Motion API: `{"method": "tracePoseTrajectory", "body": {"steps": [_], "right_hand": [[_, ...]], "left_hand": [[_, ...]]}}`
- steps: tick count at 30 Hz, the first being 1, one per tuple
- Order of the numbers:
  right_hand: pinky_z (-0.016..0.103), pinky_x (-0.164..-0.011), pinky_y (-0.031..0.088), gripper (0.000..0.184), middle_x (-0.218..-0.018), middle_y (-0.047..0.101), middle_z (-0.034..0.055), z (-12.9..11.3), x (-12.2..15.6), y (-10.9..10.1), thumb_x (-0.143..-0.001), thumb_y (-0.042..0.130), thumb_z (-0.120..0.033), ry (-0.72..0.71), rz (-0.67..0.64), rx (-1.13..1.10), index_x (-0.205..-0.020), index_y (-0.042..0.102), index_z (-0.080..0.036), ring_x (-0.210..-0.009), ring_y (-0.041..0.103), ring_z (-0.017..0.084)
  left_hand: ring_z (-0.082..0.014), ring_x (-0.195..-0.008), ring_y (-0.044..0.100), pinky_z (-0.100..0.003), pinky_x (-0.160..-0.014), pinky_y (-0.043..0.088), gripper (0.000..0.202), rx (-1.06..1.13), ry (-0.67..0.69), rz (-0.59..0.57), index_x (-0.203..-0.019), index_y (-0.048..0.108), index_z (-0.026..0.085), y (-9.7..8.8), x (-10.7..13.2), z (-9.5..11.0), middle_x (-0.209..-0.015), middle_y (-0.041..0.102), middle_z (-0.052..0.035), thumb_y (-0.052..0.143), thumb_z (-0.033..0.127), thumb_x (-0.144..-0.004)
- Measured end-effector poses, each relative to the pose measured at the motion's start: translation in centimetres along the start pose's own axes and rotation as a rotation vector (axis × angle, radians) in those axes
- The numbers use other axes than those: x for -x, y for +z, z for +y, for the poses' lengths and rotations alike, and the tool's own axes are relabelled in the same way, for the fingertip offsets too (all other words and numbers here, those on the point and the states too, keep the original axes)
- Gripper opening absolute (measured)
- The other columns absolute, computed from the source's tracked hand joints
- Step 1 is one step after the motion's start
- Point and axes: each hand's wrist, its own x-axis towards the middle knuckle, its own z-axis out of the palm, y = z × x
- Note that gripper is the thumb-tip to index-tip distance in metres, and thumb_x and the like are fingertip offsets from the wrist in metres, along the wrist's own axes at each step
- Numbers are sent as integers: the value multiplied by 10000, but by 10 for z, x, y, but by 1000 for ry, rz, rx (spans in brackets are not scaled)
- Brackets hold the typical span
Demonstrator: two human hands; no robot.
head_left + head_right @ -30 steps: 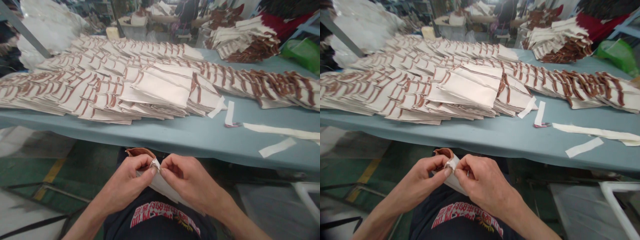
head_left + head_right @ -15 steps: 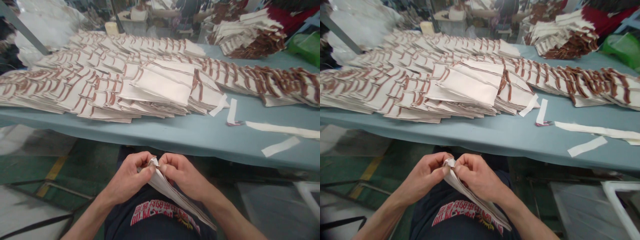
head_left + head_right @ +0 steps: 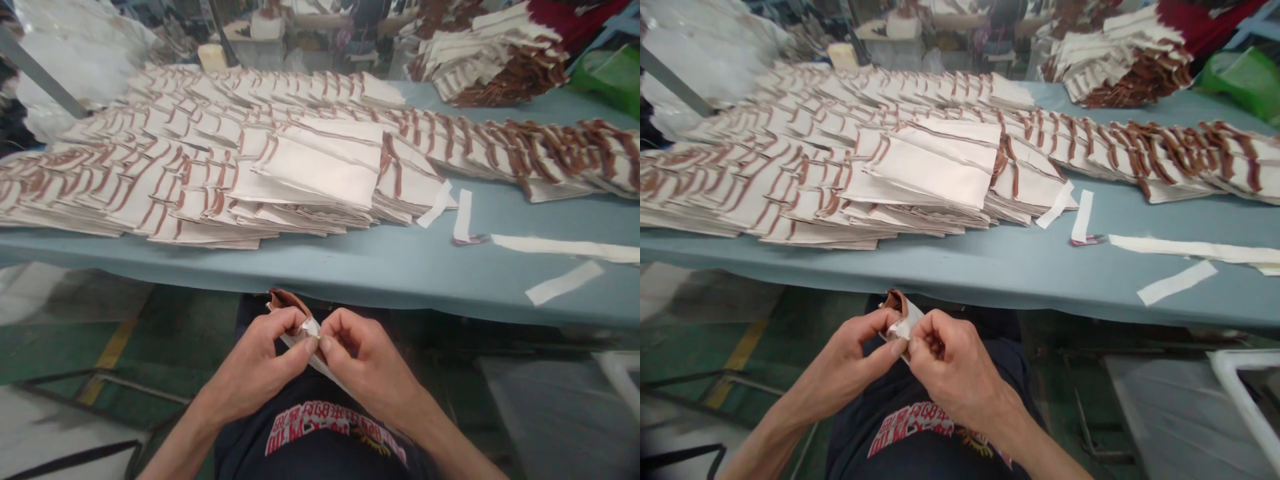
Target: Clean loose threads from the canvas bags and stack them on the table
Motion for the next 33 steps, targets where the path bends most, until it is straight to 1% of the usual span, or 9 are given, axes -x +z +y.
{"method": "tracePoseTrajectory", "body": {"steps": [7, 12, 14, 18, 20, 23, 27, 30, 33], "right_hand": [[234, -532, 344, 170, -638, 515, -47, 15, 4, 4, -895, 539, -267, 28, 48, -69, -739, 504, -209, -566, 425, 106], [238, -542, 331, 149, -643, 500, -48, 30, 10, 10, -872, 520, -244, -16, 93, -66, -730, 503, -203, -566, 430, 101], [236, -532, 319, 154, -637, 472, -57, 35, 13, 12, -874, 520, -263, -4, 76, -144, -734, 489, -208, -558, 408, 98], [222, -487, 294, 196, -620, 422, -78, 38, 19, 12, -918, 502, -360, 105, -57, -431, -786, 470, -218, -521, 331, 88], [219, -480, 292, 221, -612, 415, -79, 37, 21, 10, -929, 487, -384, 113, -69, -451, -783, 469, -220, -515, 327, 89], [227, -521, 350, 205, -643, 491, -52, 36, 23, 6, -924, 523, -339, 4, 27, -224, -766, 503, -210, -548, 425, 101], [231, -580, 421, 101, -717, 617, -15, 36, 25, -3, -902, 629, -269, -226, 157, 118, -862, 605, -179, -606, 568, 121], [226, -582, 428, 78, -736, 662, 5, 33, 25, -12, -931, 621, -215, -383, 159, 284, -875, 650, -168, -617, 612, 123], [226, -585, 429, 135, -747, 699, 16, 27, 23, -21, -985, 590, -190, -485, 130, 429, -889, 680, -162, -618, 646, 124]], "left_hand": [[-153, -749, 550, -275, -721, 395, 150, -162, 23, -41, -822, 615, 170, 6, -2, -5, -805, 658, 6, 521, 212, -933], [-155, -751, 535, -274, -715, 373, 120, -272, 9, -16, -757, 571, 178, 15, -3, -6, -792, 637, 7, 508, 133, -849], [-153, -742, 526, -269, -704, 372, 123, -235, -8, -30, -744, 568, 178, 16, -3, -5, -770, 621, 11, 499, 135, -836], [-150, -713, 521, -257, -679, 406, 177, -5, -68, -137, -750, 599, 167, 13, -1, -5, -732, 602, 12, 512, 230, -890], [-156, -738, 550, -257, -699, 433, 201, 65, -87, -146, -793, 646, 151, 12, 0, -7, -771, 641, -3, 554, 284, -911], [-168, -782, 589, -257, -730, 454, 206, 71, -111, -112, -856, 701, 140, 13, 5, -9, -822, 691, -22, 607, 313, -915], [-168, -812, 614, -248, -744, 463, 216, 27, -95, -88, -871, 729, 145, 17, 10, -3, -863, 722, -26, 596, 301, -938], [-137, -748, 593, -225, -698, 433, 230, -49, -36, -65, -807, 702, 155, 20, 11, 3, -801, 700, 5, 572, 269, -959], [-116, -704, 579, -213, -664, 408, 223, -123, 23, -46, -786, 673, 168, 19, 10, 9, -750, 677, 35, 548, 214, -965]]}}
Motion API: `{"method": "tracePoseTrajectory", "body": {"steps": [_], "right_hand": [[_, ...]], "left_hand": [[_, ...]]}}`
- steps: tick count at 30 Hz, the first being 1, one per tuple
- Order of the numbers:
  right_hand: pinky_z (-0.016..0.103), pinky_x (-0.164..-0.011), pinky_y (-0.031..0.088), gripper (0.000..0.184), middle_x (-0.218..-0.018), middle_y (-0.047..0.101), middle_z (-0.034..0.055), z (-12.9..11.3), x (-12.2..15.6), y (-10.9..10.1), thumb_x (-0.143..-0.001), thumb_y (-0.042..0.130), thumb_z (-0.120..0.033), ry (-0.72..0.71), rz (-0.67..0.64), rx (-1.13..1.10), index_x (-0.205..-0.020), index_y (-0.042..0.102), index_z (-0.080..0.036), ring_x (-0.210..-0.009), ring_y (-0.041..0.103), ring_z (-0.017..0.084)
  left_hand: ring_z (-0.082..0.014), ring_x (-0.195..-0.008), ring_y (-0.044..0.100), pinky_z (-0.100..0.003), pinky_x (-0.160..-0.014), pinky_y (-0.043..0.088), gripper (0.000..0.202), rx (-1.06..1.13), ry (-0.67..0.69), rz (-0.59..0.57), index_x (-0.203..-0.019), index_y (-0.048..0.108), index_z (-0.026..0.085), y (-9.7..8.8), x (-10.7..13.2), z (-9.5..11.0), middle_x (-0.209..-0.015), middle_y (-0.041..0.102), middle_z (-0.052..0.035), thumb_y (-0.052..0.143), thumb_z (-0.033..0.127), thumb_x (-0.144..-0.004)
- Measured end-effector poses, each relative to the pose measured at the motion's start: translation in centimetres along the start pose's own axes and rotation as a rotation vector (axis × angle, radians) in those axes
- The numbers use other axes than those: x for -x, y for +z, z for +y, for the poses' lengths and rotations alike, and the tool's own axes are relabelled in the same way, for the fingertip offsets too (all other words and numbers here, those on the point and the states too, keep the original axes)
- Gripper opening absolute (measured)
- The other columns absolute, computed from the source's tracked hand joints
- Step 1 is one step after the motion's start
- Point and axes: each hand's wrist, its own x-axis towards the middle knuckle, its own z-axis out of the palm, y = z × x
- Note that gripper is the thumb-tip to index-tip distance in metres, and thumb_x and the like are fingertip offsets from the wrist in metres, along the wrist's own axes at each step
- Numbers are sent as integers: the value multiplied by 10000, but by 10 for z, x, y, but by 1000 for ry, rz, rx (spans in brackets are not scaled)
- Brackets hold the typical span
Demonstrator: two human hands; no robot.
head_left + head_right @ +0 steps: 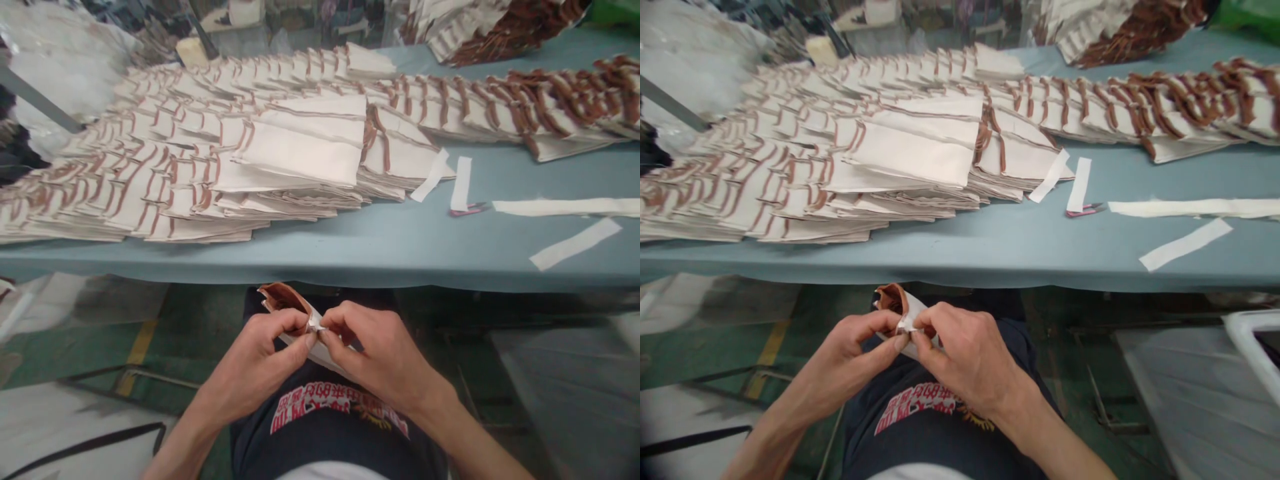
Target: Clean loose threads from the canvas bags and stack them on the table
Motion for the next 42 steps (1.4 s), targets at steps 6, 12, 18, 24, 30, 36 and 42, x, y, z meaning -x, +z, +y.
{"method": "tracePoseTrajectory", "body": {"steps": [6, 12, 18, 24, 30, 36, 42], "right_hand": [[283, -568, 362, 312, -681, 671, 24, -7, -17, -16, -1069, 463, -179, -302, 35, 367, -827, 659, -156, -588, 635, 146], [273, -582, 363, 248, -663, 660, 13, -14, -28, -18, -977, 509, -110, -312, 34, 278, -780, 650, -160, -584, 605, 137], [211, -509, 375, 142, -620, 603, -33, -7, -31, 6, -879, 540, -205, 223, -72, -261, -745, 584, -185, -514, 528, 98], [209, -501, 390, 178, -608, 597, -32, -8, -27, 18, -885, 549, -277, 347, -49, -358, -745, 602, -181, -512, 508, 99], [214, -525, 395, 176, -629, 641, -17, -13, -26, 14, -901, 548, -218, 228, -38, -200, -750, 627, -177, -534, 547, 102], [239, -546, 393, 159, -650, 641, -2, -5, -25, 21, -889, 548, -241, 246, -21, -165, -757, 615, -182, -551, 555, 120], [223, -477, 345, 283, -559, 485, -50, 8, -22, 40, -863, 556, -432, 524, -110, -690, -696, 492, -213, -489, 409, 102]], "left_hand": [[-145, -781, 642, -251, -751, 425, 175, -184, 98, 96, -841, 689, 189, -6, 0, 13, -836, 736, 19, 543, 166, -935], [-174, -817, 634, -286, -768, 417, 147, -299, 180, 218, -803, 659, 184, -4, 0, 16, -834, 722, -5, 536, 138, -870], [-141, -667, 560, -255, -641, 404, 146, -49, 59, 118, -660, 577, 182, -7, -13, 0, -686, 639, 23, 520, 154, -791], [-160, -776, 634, -268, -753, 454, 97, -71, 69, 176, -814, 662, 184, -10, -10, -12, -804, 710, 15, 579, 200, -863], [-177, -787, 670, -281, -756, 470, 115, -308, 257, 228, -844, 689, 173, -11, -7, -19, -833, 747, -25, 583, 155, -887], [-195, -737, 690, -295, -703, 467, 168, -478, 380, 240, -898, 698, 120, -5, -8, -26, -830, 760, -81, 530, 116, -909], [-134, -599, 580, -240, -602, 435, 202, 42, 135, 145, -799, 665, 140, -2, -14, -41, -682, 667, -11, 498, 203, -895]]}}
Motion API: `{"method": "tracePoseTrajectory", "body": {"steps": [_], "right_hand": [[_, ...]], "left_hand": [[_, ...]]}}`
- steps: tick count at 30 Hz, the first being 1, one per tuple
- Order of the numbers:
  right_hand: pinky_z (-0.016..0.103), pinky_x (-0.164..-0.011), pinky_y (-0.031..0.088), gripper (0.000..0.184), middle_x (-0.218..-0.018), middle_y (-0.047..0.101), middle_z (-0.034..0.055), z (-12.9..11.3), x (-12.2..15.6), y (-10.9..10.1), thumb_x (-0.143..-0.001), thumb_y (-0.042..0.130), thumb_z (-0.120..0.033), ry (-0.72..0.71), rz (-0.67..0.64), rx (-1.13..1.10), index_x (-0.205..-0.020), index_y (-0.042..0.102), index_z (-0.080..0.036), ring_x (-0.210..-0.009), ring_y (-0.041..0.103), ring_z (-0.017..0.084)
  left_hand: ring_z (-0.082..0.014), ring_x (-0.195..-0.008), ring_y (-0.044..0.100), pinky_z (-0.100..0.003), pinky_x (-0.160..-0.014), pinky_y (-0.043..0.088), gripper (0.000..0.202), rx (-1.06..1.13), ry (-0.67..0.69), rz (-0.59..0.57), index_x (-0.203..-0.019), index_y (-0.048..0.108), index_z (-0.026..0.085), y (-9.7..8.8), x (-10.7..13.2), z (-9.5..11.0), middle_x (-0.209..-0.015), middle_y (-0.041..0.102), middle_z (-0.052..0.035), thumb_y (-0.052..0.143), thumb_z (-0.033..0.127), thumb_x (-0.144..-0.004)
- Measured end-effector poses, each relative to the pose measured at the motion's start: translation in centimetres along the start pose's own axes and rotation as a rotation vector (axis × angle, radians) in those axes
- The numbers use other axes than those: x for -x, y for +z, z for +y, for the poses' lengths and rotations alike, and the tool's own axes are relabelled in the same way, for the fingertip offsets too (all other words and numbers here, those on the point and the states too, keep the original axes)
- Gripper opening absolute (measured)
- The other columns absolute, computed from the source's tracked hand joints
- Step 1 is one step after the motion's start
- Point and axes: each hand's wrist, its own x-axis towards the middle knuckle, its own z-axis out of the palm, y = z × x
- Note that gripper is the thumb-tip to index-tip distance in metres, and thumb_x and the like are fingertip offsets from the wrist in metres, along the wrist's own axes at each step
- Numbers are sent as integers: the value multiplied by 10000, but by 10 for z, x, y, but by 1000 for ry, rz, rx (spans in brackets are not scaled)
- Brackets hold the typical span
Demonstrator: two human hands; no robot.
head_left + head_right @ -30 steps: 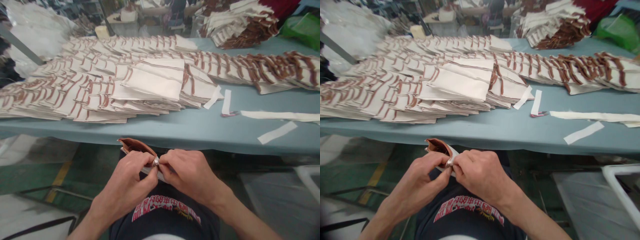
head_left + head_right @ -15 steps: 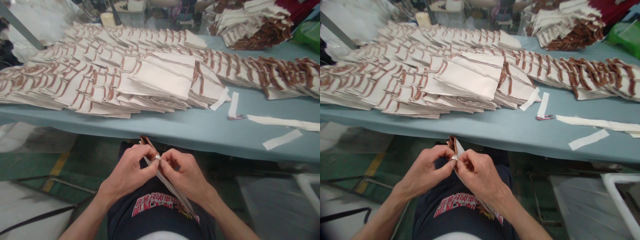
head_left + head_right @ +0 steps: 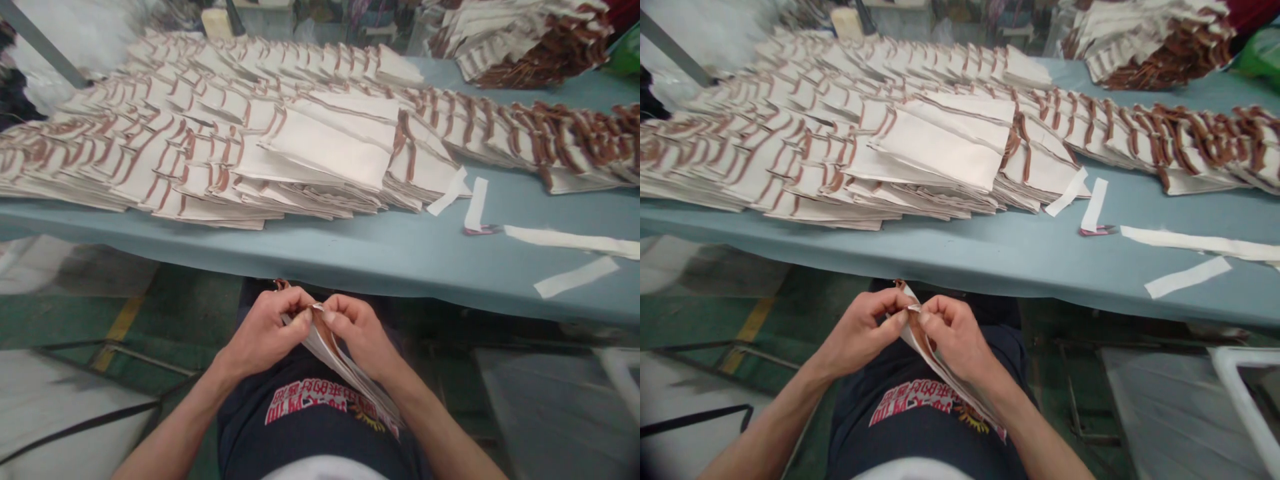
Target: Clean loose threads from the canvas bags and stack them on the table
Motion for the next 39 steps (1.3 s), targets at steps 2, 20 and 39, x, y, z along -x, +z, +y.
{"method": "tracePoseTrajectory", "body": {"steps": [2, 20, 39], "right_hand": [[223, -486, 351, 285, -564, 476, -53, 2, 2, 1, -849, 562, -440, 43, -52, -81, -696, 480, -213, -496, 398, 100], [218, -505, 406, 225, -613, 546, -42, -19, 18, -6, -921, 555, -275, -325, 154, 391, -716, 478, -222, -522, 507, 104], [228, -514, 327, 236, -585, 497, -57, -20, 24, -8, -889, 533, -281, -215, -37, 369, -674, 461, -216, -523, 448, 99]], "left_hand": [[-126, -588, 557, -227, -583, 436, 217, 215, -115, -51, -790, 661, 134, -1, 2, -3, -672, 647, -3, 524, 267, -893], [-107, -697, 709, -166, -711, 514, 199, -110, 184, 29, -933, 769, 154, -4, 6, 27, -821, 795, -3, 585, 96, -886], [-96, -538, 517, -185, -537, 417, 205, 265, -133, -97, -705, 723, 124, -1, 12, 29, -596, 636, 16, 553, 205, -786]]}}
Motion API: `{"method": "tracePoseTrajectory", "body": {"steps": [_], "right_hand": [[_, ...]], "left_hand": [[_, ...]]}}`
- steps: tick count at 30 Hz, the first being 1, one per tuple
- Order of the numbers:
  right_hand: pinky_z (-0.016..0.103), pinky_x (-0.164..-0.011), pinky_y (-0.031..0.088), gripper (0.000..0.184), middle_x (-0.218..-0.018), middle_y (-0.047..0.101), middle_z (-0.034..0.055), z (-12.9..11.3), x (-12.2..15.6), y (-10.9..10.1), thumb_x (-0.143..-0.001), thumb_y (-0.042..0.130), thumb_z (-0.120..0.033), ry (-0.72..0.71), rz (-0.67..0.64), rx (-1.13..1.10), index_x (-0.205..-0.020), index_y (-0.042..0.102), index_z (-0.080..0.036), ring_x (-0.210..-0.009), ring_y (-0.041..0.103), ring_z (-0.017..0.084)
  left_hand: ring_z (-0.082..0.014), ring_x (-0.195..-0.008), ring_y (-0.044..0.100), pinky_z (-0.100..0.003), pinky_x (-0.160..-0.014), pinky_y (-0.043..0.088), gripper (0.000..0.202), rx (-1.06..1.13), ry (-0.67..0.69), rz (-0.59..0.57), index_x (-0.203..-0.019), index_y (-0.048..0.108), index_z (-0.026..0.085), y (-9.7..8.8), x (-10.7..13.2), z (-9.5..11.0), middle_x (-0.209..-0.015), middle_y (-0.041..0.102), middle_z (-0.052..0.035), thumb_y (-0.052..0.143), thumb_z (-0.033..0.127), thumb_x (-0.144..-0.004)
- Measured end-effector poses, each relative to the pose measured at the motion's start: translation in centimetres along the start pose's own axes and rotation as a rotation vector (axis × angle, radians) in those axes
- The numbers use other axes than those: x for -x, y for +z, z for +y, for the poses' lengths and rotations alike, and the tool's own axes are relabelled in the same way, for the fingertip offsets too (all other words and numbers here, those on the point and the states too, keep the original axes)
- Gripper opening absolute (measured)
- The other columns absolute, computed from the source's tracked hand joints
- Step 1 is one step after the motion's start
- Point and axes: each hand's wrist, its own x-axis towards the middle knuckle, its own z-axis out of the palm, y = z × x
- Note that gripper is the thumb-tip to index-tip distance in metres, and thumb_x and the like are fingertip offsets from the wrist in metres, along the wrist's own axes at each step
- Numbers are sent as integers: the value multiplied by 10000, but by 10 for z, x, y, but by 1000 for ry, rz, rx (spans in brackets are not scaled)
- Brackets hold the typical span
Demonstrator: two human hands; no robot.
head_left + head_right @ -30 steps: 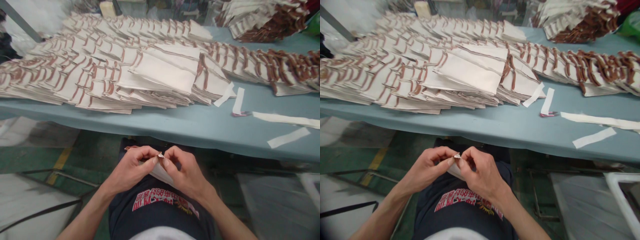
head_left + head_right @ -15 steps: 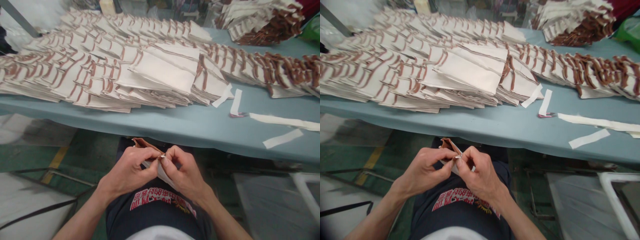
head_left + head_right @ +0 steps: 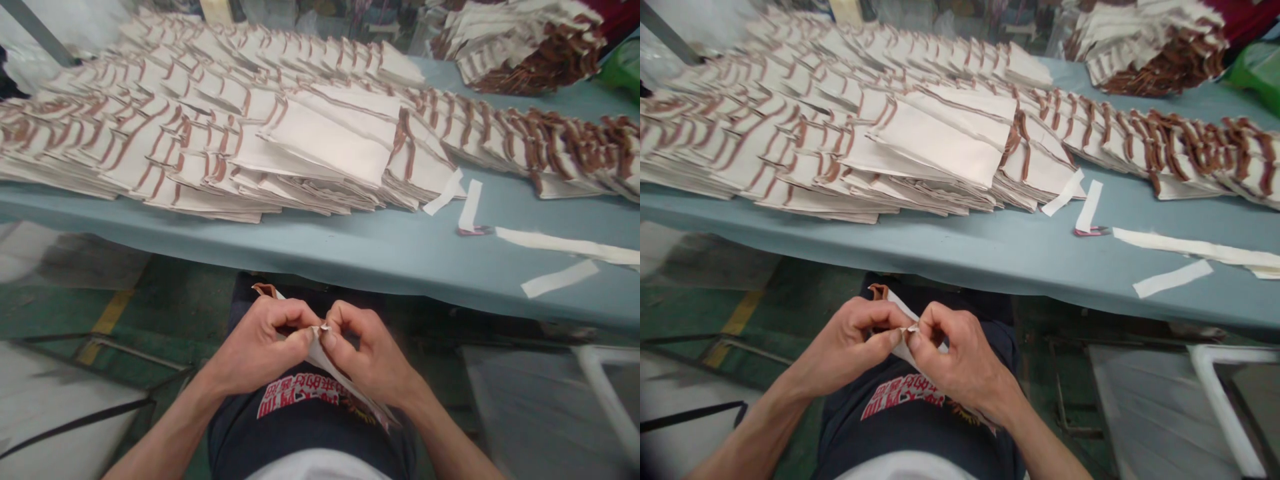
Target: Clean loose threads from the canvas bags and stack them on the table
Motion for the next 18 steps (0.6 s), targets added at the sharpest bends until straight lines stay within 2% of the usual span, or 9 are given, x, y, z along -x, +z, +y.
{"method": "tracePoseTrajectory", "body": {"steps": [4, 7, 13, 16, 18], "right_hand": [[231, -506, 303, 303, -566, 460, -63, -8, 2, 2, -881, 557, -349, 40, 9, -44, -638, 432, -219, -514, 415, 95], [230, -501, 290, 291, -549, 455, -66, -12, 1, 3, -849, 568, -323, 68, 0, -30, -621, 421, -220, -507, 413, 93], [240, -494, 266, 233, -525, 436, -68, -21, -3, 3, -769, 542, -260, 109, 13, 109, -591, 398, -224, -484, 401, 92], [241, -509, 279, 252, -545, 460, -67, -24, -1, 3, -805, 569, -264, 89, 54, 136, -605, 423, -219, -497, 417, 92], [236, -525, 307, 263, -575, 497, -63, -24, 2, 3, -851, 583, -273, 93, 34, 92, -631, 452, -214, -521, 446, 94]], "left_hand": [[-93, -551, 516, -177, -537, 405, 199, -16, 9, -12, -704, 723, 132, -3, 3, 11, -600, 637, 24, 556, 191, -796], [-96, -558, 512, -183, -545, 403, 200, -7, 12, -39, -707, 720, 138, -5, 5, 13, -604, 642, 25, 557, 190, -812], [-124, -623, 575, -213, -602, 440, 179, -48, 35, -54, -771, 723, 145, -5, 10, 7, -690, 699, 3, 560, 169, -841], [-157, -691, 623, -239, -647, 473, 196, -7, 50, -30, -810, 716, 142, -6, 12, 1, -760, 722, -30, 544, 208, -875], [-162, -719, 628, -241, -665, 476, 191, 10, 76, -27, -817, 706, 144, -6, 12, -3, -784, 712, -34, 564, 247, -892]]}}
